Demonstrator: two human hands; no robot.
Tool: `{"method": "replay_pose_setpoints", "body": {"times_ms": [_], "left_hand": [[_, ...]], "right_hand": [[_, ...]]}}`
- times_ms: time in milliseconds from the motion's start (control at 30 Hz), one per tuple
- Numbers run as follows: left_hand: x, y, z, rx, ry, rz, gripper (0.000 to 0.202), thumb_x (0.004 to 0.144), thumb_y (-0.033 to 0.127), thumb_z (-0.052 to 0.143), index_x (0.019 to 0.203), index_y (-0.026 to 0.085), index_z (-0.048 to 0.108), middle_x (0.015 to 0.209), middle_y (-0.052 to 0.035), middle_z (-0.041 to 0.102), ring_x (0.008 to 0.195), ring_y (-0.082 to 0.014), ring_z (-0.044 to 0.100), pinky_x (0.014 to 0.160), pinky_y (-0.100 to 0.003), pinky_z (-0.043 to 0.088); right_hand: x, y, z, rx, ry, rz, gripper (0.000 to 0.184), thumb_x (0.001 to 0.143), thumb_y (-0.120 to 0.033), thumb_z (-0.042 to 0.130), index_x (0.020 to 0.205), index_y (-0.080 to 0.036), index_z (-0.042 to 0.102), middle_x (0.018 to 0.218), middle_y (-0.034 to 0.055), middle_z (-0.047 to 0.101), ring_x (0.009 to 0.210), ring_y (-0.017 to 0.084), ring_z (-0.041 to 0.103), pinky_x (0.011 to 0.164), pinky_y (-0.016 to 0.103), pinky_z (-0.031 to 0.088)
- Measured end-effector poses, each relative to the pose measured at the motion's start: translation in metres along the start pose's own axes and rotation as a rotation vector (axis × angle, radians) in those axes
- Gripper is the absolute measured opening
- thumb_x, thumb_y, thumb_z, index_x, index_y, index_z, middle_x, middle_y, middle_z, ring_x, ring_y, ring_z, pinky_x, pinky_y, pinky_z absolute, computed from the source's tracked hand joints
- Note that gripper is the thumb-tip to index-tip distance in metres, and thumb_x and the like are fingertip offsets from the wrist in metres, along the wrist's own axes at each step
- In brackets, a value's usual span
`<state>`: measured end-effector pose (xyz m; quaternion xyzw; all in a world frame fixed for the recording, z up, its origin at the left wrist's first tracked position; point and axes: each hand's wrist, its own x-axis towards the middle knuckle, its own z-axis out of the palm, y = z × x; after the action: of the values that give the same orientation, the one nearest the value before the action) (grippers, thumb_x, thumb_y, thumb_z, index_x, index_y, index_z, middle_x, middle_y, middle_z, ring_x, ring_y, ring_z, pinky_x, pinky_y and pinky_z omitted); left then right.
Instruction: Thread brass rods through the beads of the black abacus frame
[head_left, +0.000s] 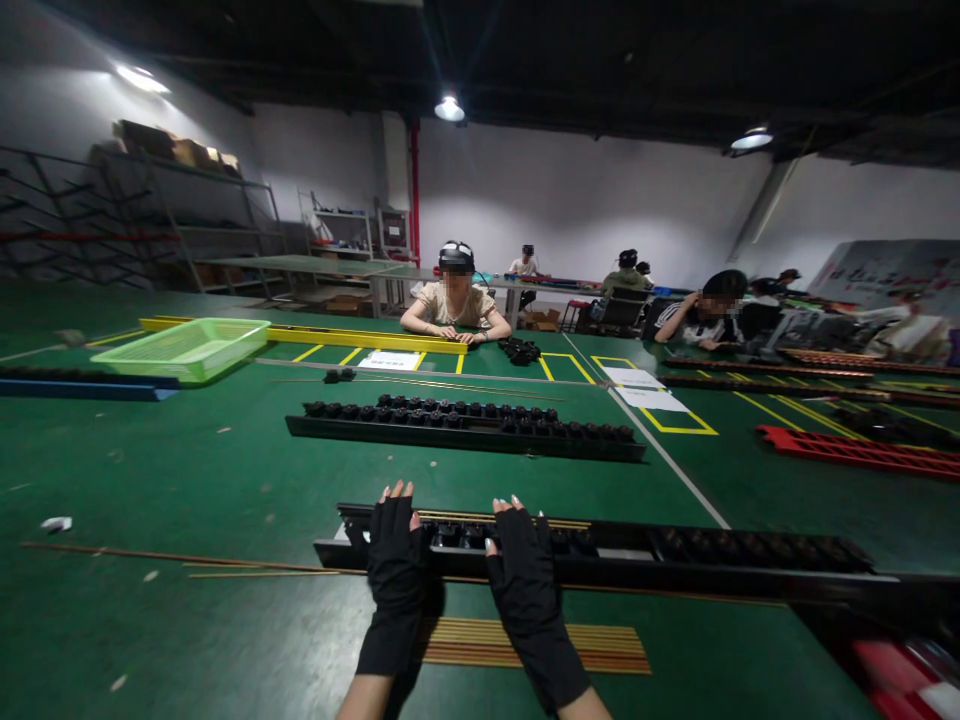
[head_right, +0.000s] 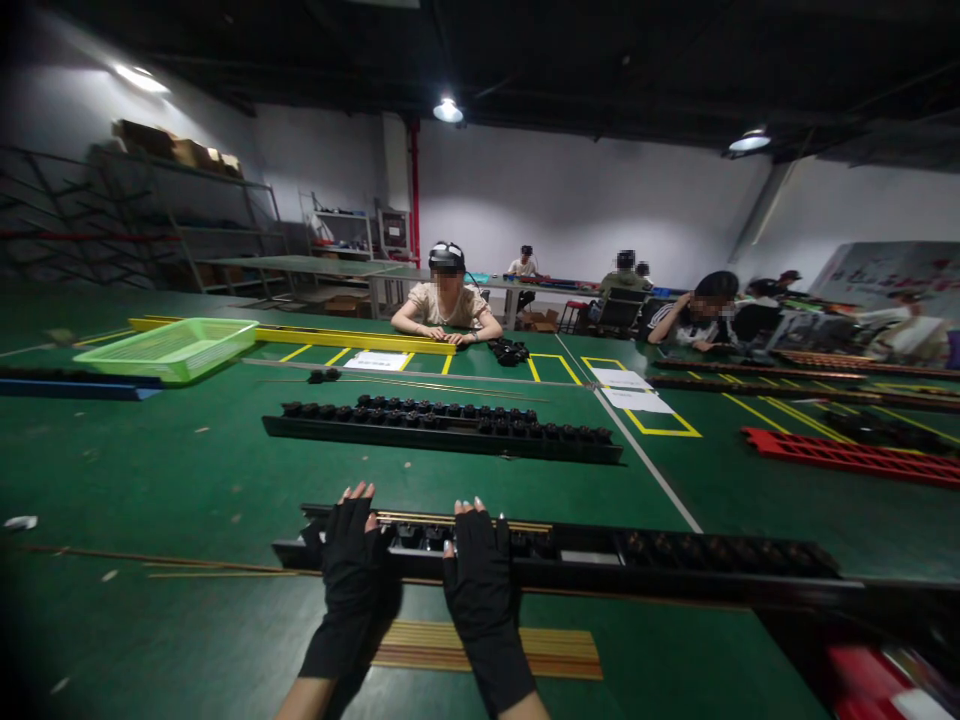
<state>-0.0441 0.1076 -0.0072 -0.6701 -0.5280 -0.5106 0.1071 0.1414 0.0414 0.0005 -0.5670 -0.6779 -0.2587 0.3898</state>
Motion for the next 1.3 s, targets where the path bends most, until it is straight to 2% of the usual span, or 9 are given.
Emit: {"method": "replay_pose_setpoints", "body": {"times_ms": [167,400,533,667,767,900,1067,1300], "left_hand": [[-0.003,-0.008,0.000,0.081,-0.066,0.030,0.039,0.095,0.022,0.035,0.128,0.015,0.054,0.126,-0.0148,0.064,0.127,-0.0302,0.051,0.106,-0.054,0.036],[-0.006,-0.010,0.004,0.029,-0.061,0.011,0.043,0.095,0.022,0.036,0.136,0.018,0.047,0.133,-0.0139,0.059,0.135,-0.0295,0.043,0.110,-0.057,0.033],[-0.001,0.003,0.000,-0.029,-0.019,-0.004,0.045,0.097,0.022,0.034,0.142,0.017,0.041,0.142,-0.0152,0.051,0.143,-0.0275,0.033,0.113,-0.053,0.034],[0.002,0.018,-0.002,-0.079,-0.023,-0.009,0.051,0.098,0.022,0.034,0.149,0.022,0.030,0.151,-0.0125,0.041,0.146,-0.0267,0.025,0.116,-0.055,0.030],[-0.003,0.016,0.003,-0.068,-0.086,0.024,0.051,0.097,0.023,0.036,0.149,0.023,0.032,0.146,-0.0119,0.048,0.143,-0.0274,0.032,0.115,-0.056,0.031],[-0.010,0.006,0.014,-0.033,-0.117,0.039,0.045,0.097,0.023,0.037,0.142,0.021,0.043,0.134,-0.0122,0.060,0.138,-0.0286,0.041,0.110,-0.055,0.037],[-0.011,0.006,0.015,-0.029,-0.107,0.020,0.041,0.097,0.024,0.038,0.136,0.021,0.050,0.132,-0.0114,0.061,0.137,-0.0286,0.042,0.110,-0.055,0.037],[-0.009,0.009,0.011,-0.046,-0.109,0.040,0.041,0.097,0.025,0.039,0.137,0.020,0.048,0.132,-0.0121,0.061,0.138,-0.0283,0.041,0.110,-0.055,0.038]], "right_hand": [[0.001,0.001,-0.001,-0.010,0.006,-0.012,0.049,0.094,-0.021,0.046,0.142,-0.016,0.046,0.138,0.0033,0.059,0.135,0.023,0.044,0.119,0.044,0.018],[0.001,0.001,0.000,-0.029,0.001,-0.020,0.049,0.094,-0.021,0.046,0.143,-0.016,0.046,0.138,0.0028,0.059,0.136,0.022,0.042,0.119,0.043,0.018],[0.002,0.002,0.000,-0.029,0.019,-0.030,0.045,0.094,-0.021,0.046,0.138,-0.014,0.051,0.136,0.0034,0.061,0.134,0.022,0.043,0.119,0.043,0.017],[0.002,0.002,-0.001,-0.027,0.011,-0.035,0.045,0.094,-0.021,0.046,0.138,-0.014,0.051,0.136,0.0034,0.060,0.135,0.021,0.042,0.119,0.042,0.017],[0.002,0.002,-0.002,-0.037,-0.001,-0.030,0.045,0.094,-0.021,0.046,0.138,-0.014,0.051,0.138,0.0031,0.059,0.135,0.022,0.042,0.119,0.042,0.017],[0.003,0.002,-0.003,-0.046,-0.004,-0.025,0.043,0.094,-0.021,0.045,0.136,-0.014,0.053,0.136,0.0030,0.060,0.133,0.022,0.044,0.119,0.042,0.017],[0.003,0.001,-0.003,-0.060,-0.005,-0.031,0.043,0.094,-0.020,0.043,0.136,-0.014,0.053,0.136,0.0031,0.061,0.132,0.022,0.046,0.119,0.042,0.018],[0.001,0.001,-0.003,-0.069,-0.008,-0.034,0.043,0.094,-0.021,0.044,0.135,-0.013,0.054,0.136,0.0035,0.060,0.132,0.023,0.046,0.119,0.043,0.018]]}}
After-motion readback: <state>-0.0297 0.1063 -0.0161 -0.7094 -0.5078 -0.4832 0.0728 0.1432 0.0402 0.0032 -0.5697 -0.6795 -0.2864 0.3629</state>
